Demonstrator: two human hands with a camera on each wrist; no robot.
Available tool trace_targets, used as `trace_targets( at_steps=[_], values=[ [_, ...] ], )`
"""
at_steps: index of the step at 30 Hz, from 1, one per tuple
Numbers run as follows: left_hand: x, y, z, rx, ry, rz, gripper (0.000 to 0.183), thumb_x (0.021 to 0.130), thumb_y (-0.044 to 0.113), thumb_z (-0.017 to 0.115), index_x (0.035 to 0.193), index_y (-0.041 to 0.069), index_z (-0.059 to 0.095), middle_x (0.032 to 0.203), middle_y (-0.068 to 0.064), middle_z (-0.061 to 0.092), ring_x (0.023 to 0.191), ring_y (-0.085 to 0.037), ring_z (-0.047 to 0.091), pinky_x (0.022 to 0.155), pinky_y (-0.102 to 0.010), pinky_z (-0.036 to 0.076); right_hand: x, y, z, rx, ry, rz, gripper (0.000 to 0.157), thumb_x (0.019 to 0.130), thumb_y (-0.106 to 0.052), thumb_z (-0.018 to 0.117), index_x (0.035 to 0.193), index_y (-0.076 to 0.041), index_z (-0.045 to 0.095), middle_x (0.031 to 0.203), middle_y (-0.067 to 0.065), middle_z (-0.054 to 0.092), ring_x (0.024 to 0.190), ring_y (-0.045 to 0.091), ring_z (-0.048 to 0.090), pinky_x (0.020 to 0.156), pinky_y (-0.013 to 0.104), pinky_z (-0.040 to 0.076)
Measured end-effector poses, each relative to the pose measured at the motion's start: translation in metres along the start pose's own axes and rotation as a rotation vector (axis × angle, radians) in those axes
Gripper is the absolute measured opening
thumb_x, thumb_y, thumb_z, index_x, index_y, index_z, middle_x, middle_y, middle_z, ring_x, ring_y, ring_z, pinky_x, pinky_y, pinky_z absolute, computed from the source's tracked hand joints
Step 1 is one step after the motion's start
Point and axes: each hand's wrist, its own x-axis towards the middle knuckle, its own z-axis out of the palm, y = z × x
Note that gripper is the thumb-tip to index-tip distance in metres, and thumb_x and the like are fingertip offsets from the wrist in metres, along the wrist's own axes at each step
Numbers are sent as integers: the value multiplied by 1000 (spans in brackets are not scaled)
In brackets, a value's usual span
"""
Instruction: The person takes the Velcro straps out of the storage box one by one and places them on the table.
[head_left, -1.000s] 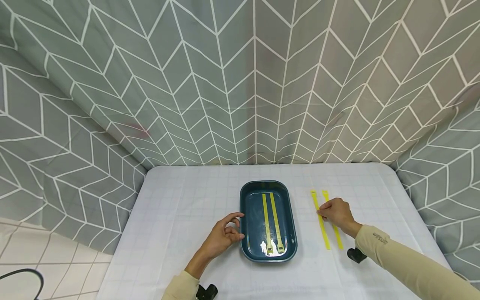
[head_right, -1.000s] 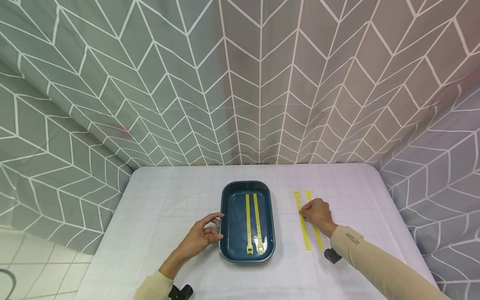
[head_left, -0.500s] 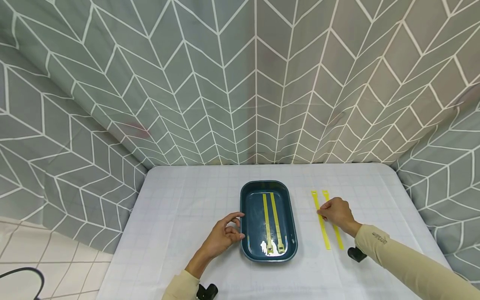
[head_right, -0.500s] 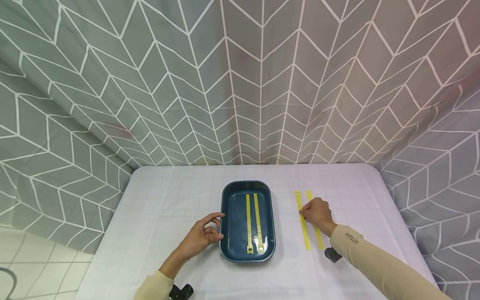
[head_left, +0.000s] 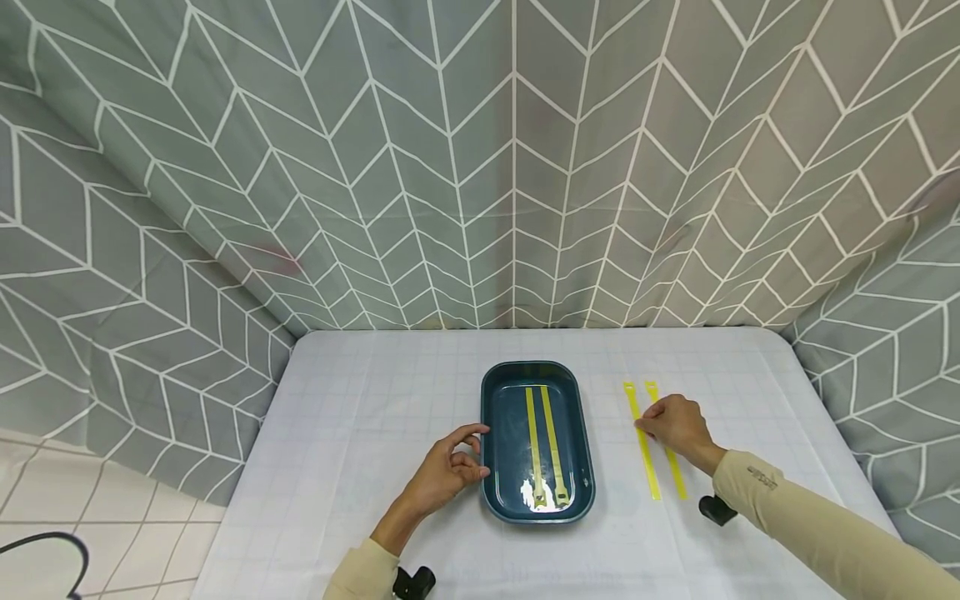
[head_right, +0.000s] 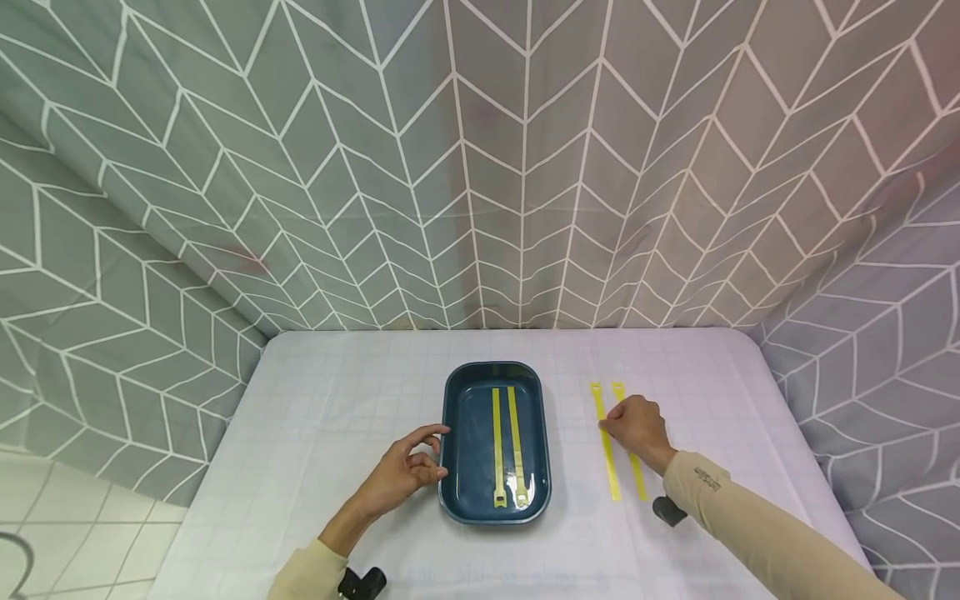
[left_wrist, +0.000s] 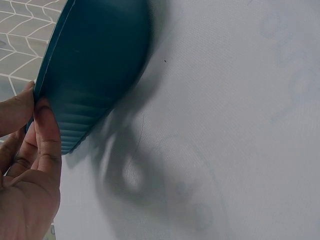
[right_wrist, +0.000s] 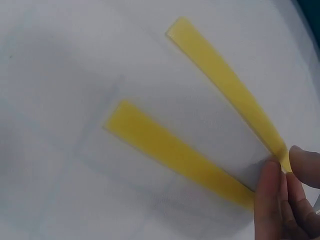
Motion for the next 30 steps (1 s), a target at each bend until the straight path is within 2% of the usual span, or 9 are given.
trace_targets(
  at_steps=[7,13,18,23,30],
  values=[
    [0,-2,0,-1,0,1,61,86,-8,71,142,1,48,113,-18,47,74,-7,58,63,-18,42,1,0,-3,42,0,-26,23,83,-15,78,93,3,67,76,8,72,65,13,63,60,28,43],
    [1,-3,-1,0,-5,11,62,86,-8,71,142,0,47,113,-18,46,74,-7,57,62,-17,41,4,-2,-3,20,29,-127,28,84,-14,78,101,5,68,90,15,73,78,21,66,66,28,46],
    [1,-3,-1,0,-5,7,62,86,-8,71,142,1,47,113,-16,46,74,-7,58,61,-17,41,5,-11,-5,24,23,-175,37,86,-17,77,112,6,66,106,23,71,93,34,68,73,35,53],
    [1,-3,-1,-5,-3,11,61,86,-7,71,142,1,48,112,-15,46,74,-7,58,61,-17,41,7,-18,-6,65,30,-226,42,85,-16,78,119,6,65,113,24,70,95,37,71,78,41,56],
    [1,-2,-1,-16,-9,17,62,86,-8,71,143,0,47,112,-16,46,74,-7,58,61,-17,41,10,-28,-10,94,20,-280,44,87,-17,77,123,5,63,121,25,67,105,40,67,84,47,56]
  ],
)
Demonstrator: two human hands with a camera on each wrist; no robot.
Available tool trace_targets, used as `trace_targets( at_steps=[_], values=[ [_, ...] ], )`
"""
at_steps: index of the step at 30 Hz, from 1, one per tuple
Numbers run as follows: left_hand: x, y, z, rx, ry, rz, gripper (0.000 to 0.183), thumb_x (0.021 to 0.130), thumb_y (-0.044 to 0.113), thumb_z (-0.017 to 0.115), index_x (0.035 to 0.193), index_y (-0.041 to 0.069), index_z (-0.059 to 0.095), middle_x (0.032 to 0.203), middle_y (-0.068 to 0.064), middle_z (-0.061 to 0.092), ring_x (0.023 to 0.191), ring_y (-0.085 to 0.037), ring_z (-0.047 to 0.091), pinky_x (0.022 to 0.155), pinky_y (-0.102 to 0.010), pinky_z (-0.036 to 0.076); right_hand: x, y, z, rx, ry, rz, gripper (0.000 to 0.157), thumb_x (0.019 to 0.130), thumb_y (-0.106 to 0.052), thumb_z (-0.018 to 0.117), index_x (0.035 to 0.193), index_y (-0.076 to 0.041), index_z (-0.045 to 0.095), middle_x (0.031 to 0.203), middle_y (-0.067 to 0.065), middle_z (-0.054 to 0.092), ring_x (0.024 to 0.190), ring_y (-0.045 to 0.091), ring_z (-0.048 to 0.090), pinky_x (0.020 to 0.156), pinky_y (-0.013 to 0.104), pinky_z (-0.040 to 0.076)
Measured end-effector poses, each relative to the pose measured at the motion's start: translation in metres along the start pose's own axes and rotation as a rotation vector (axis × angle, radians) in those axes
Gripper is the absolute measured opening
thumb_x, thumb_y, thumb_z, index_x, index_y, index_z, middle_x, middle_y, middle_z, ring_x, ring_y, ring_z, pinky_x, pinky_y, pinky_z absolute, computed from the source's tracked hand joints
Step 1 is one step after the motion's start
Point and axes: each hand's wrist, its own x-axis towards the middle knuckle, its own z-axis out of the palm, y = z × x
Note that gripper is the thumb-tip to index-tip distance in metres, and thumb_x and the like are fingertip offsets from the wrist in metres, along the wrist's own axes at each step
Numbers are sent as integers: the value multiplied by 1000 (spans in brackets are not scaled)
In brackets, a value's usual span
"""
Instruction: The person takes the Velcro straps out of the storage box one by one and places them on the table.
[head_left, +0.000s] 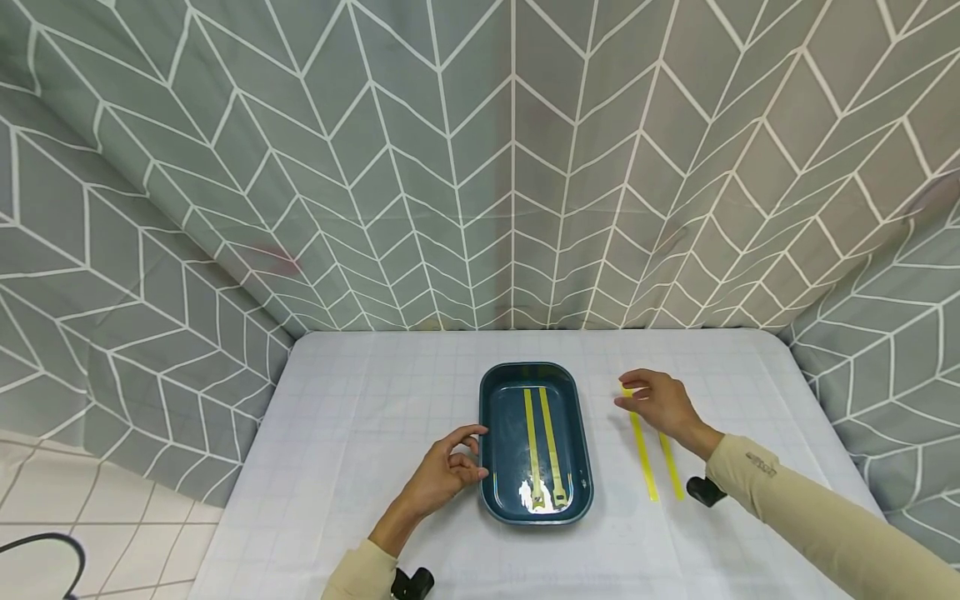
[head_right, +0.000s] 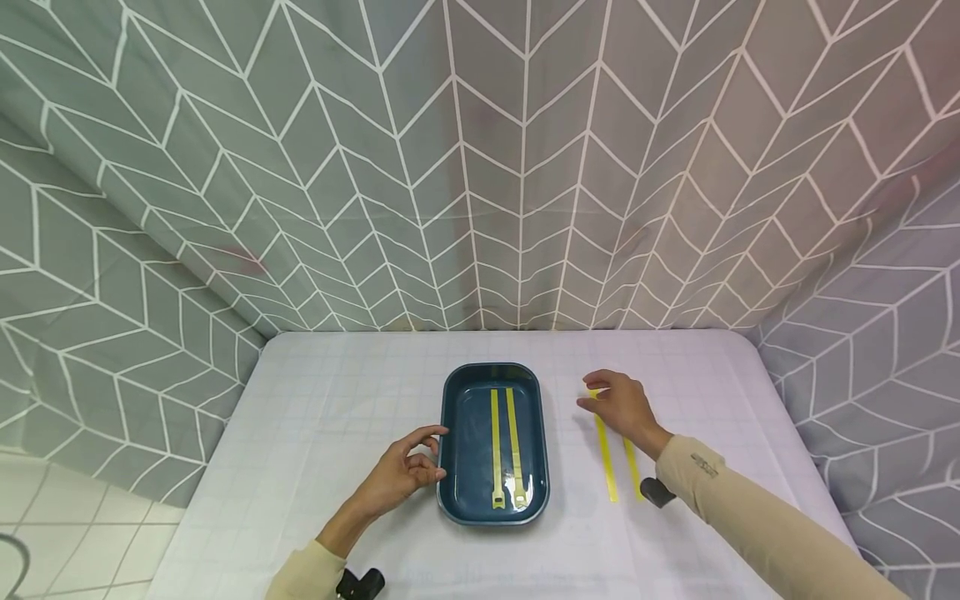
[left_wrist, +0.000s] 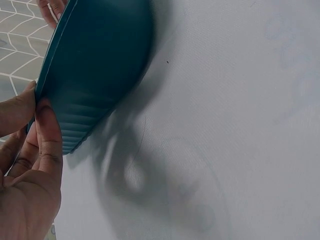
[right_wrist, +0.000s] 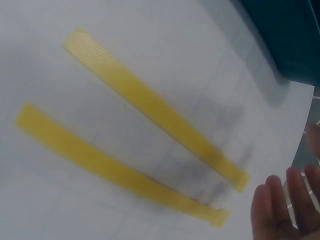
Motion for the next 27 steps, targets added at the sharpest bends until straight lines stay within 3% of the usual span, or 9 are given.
trace_targets(
  at_steps=[15,21,27],
  values=[
    [0,0,-1,9,6,-10,62,86,-9,71,142,-1,47,112,-18,47,74,-7,59,63,-17,42,13,-20,3,75,-55,-101,48,87,-20,79,127,0,63,125,20,66,111,39,65,92,51,53],
    [-1,2,0,12,13,-24,62,86,-9,71,142,0,48,111,-17,49,74,-7,59,62,-18,42,20,-30,8,173,-145,-202,45,87,-15,78,127,1,63,126,20,65,115,38,63,94,45,54],
    [0,1,-1,12,9,-18,61,86,-9,71,142,0,48,111,-17,49,73,-6,58,62,-18,41,27,-40,13,213,-226,-307,44,87,-13,78,126,2,63,126,20,64,116,40,62,97,50,52]
  ],
)
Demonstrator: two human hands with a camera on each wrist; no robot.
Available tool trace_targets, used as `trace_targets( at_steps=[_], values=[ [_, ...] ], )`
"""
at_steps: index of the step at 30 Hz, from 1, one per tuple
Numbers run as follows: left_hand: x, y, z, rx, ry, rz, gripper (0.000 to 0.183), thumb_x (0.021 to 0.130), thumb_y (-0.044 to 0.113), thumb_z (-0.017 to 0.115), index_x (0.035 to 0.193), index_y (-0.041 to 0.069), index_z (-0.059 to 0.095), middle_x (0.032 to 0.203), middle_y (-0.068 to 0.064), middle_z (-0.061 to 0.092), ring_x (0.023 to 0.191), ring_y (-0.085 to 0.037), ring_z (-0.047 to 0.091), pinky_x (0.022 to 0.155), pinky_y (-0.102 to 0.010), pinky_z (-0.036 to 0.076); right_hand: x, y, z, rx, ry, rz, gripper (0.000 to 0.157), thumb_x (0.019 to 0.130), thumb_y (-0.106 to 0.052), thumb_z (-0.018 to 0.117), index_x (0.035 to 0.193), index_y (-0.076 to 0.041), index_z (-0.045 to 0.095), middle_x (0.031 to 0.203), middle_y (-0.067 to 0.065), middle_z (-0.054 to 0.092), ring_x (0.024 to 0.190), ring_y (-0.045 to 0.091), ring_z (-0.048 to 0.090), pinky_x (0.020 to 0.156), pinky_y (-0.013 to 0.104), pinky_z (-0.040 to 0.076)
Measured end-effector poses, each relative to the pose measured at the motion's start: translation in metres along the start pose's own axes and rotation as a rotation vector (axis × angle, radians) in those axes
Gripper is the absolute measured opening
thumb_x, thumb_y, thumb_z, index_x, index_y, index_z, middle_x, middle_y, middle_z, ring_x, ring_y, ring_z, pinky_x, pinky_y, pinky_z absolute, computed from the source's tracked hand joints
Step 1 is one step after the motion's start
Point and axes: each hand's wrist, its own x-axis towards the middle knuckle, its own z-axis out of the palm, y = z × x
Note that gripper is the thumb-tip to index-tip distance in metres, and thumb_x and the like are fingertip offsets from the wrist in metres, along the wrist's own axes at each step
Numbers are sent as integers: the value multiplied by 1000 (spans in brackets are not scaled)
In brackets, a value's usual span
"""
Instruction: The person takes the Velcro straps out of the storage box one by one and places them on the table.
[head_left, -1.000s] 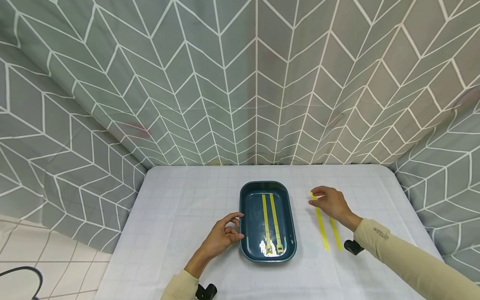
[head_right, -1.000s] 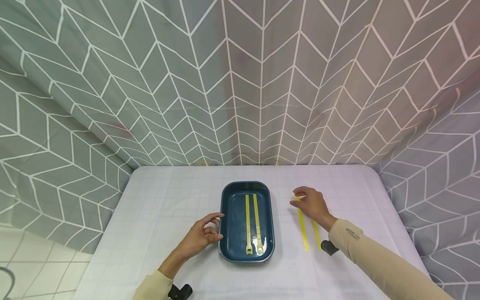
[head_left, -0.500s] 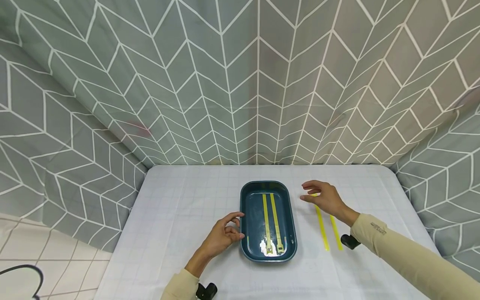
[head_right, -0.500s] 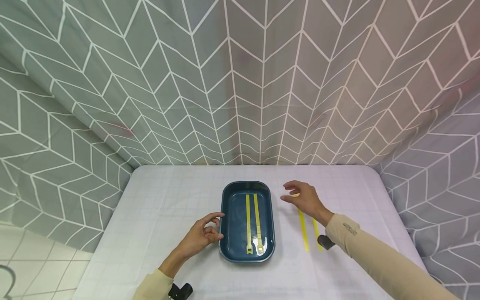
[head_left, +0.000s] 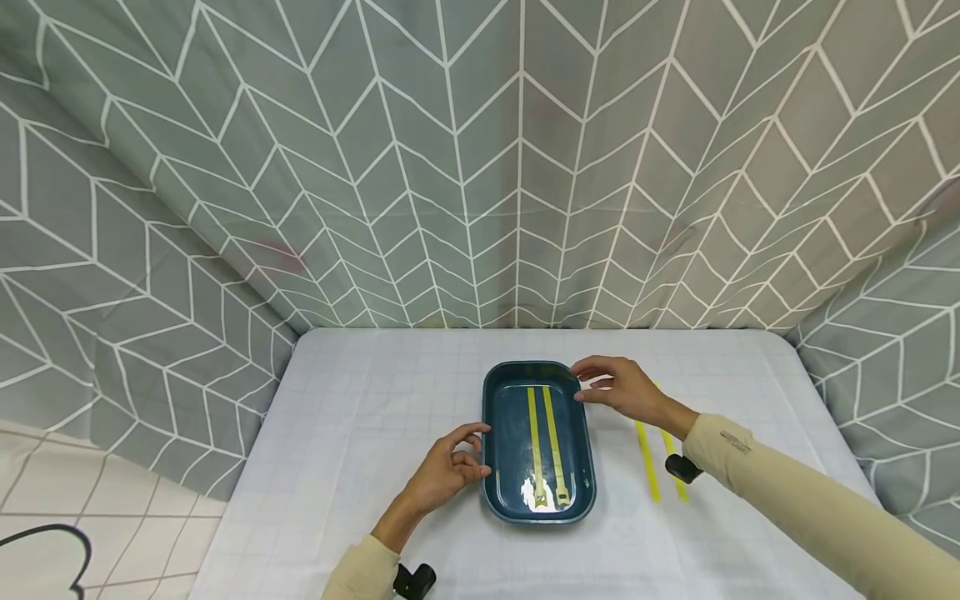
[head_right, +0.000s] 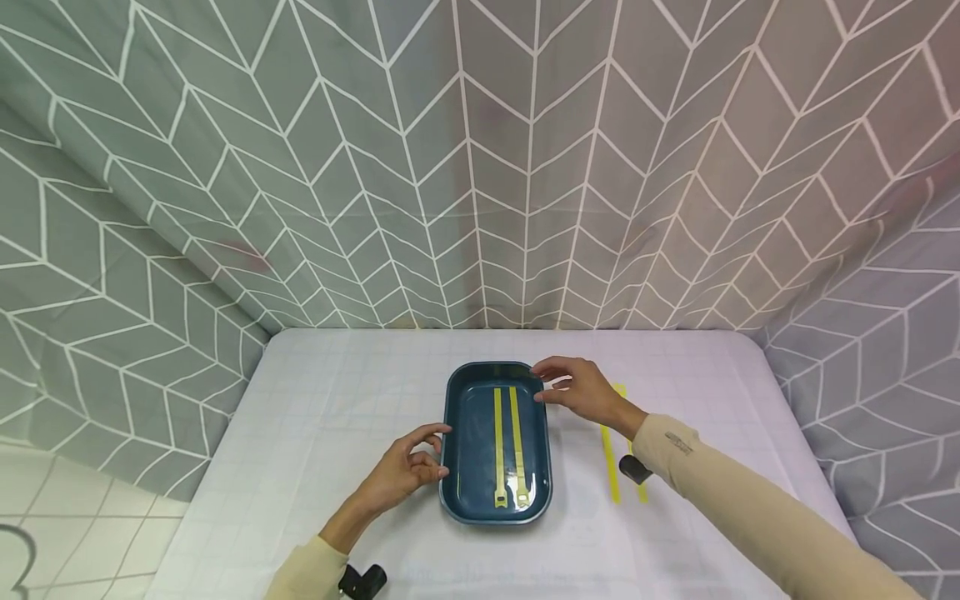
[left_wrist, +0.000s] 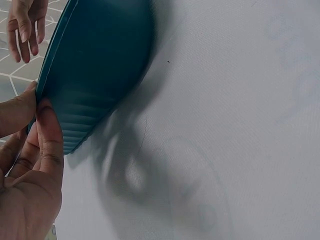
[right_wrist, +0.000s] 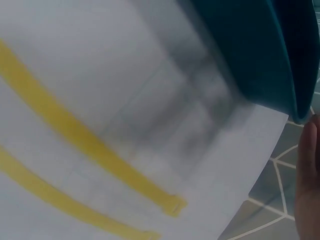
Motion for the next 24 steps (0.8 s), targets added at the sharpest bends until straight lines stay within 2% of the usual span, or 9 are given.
trace_targets(
  at_steps=[8,16,24],
  values=[
    [0,1,0,-4,-5,-6,62,86,-9,71,142,0,47,110,-16,49,72,-6,57,60,-18,40,11,-10,7,-18,-85,-33,46,85,-14,80,126,-3,64,126,17,65,116,36,61,97,50,51],
    [0,2,0,-4,-9,-9,61,86,-9,70,143,1,47,111,-19,49,71,-7,56,59,-18,38,20,-15,19,-25,-189,-105,38,88,-6,76,124,0,65,125,20,64,110,43,61,95,49,53],
    [-1,3,1,-1,8,-25,61,86,-6,72,142,2,48,110,-15,50,72,-8,56,58,-18,39,25,-17,31,-124,-324,-164,41,85,-8,79,124,-3,66,126,11,65,117,34,61,96,46,52]
  ],
)
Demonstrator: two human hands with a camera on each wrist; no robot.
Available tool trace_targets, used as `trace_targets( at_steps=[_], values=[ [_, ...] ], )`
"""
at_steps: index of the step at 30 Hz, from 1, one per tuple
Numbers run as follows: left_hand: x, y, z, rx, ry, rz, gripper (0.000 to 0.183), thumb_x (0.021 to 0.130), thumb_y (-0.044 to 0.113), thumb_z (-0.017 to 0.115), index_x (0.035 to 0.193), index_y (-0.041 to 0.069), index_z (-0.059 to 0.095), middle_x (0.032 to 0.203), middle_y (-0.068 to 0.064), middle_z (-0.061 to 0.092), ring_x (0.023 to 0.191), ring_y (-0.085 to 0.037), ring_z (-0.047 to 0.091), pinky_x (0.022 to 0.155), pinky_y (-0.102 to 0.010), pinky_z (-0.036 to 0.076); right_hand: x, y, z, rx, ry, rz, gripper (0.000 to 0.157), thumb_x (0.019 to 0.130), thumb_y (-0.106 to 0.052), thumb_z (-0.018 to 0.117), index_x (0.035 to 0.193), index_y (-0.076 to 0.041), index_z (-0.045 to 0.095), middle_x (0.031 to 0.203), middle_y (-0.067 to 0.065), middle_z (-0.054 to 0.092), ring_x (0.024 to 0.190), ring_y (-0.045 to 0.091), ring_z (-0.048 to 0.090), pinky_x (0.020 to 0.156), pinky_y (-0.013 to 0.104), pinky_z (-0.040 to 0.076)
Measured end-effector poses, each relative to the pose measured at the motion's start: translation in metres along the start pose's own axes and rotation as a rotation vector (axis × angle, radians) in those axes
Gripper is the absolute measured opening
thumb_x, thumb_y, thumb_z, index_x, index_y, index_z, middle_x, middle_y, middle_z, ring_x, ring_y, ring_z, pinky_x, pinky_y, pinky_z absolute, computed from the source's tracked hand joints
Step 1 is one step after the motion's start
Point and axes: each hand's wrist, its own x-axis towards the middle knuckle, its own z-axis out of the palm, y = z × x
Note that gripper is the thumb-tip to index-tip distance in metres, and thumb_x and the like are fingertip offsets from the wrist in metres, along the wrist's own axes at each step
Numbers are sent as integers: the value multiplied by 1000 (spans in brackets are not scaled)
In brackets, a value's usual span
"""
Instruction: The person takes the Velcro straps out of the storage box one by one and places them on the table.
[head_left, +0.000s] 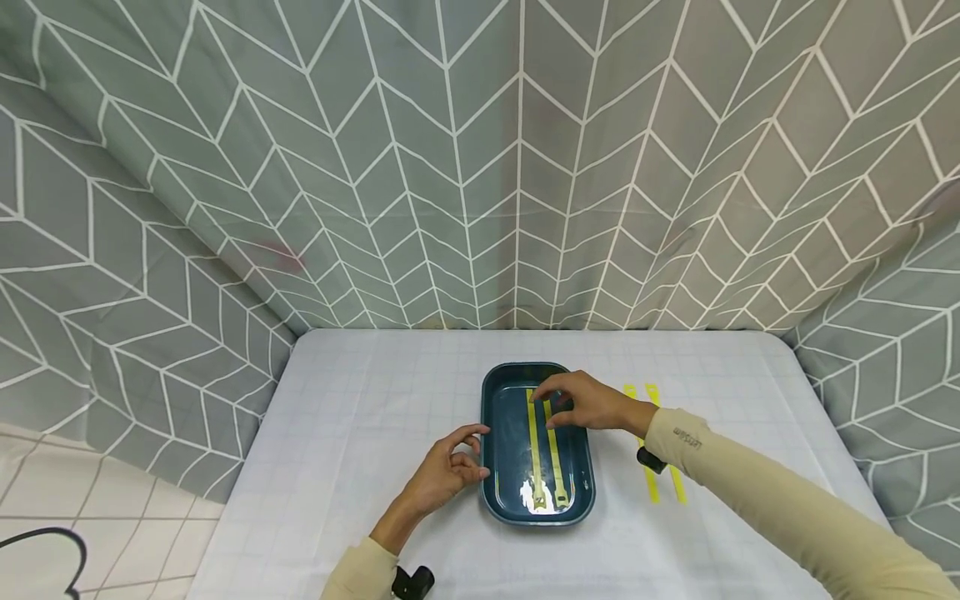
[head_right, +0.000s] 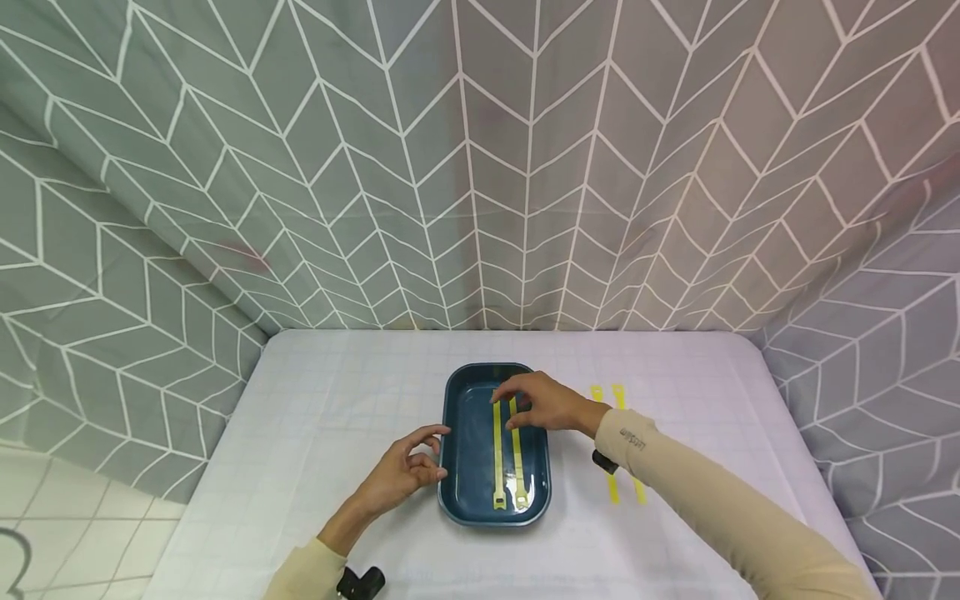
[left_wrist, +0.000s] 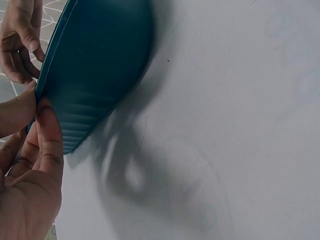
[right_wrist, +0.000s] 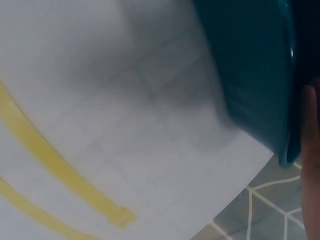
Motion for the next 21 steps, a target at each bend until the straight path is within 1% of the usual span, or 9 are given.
trace_targets(
  at_steps=[3,7,11,15,18,21],
  values=[
    [0,-1,0,-1,-1,5,61,86,-7,72,142,2,48,110,-15,50,72,-8,56,58,-18,38,3,1,5,-34,-52,-20,39,85,-10,80,121,-6,67,125,8,66,117,31,61,95,47,53],
    [1,-3,-1,3,-6,20,60,87,-7,71,142,1,48,110,-17,50,72,-7,57,59,-18,38,10,-1,12,-66,-77,-41,33,85,-10,79,117,-7,69,122,6,67,115,29,61,92,46,54],
    [0,-2,-1,9,-6,23,60,87,-6,71,142,2,48,111,-18,50,72,-7,57,59,-18,39,15,-5,19,-95,-104,-66,29,86,-8,78,114,-6,70,117,5,69,109,28,63,90,46,54],
    [0,-2,-1,7,-8,24,60,87,-6,71,142,1,48,111,-17,49,72,-7,56,60,-18,39,19,-6,27,-125,-142,-84,27,87,-6,77,113,-6,70,113,2,69,107,22,64,93,45,53],
    [0,-2,-1,-1,-9,23,60,87,-7,71,142,1,48,111,-17,49,72,-6,57,60,-17,39,23,-4,32,-179,-166,-96,26,88,-7,76,113,-8,71,114,0,69,109,16,63,96,40,52],
    [0,-2,-1,-8,-12,23,60,87,-7,71,142,1,48,111,-17,49,72,-6,56,60,-17,38,25,-4,35,-230,-184,-122,24,88,-8,76,112,-9,71,114,0,69,109,15,63,98,37,50]
  ],
)
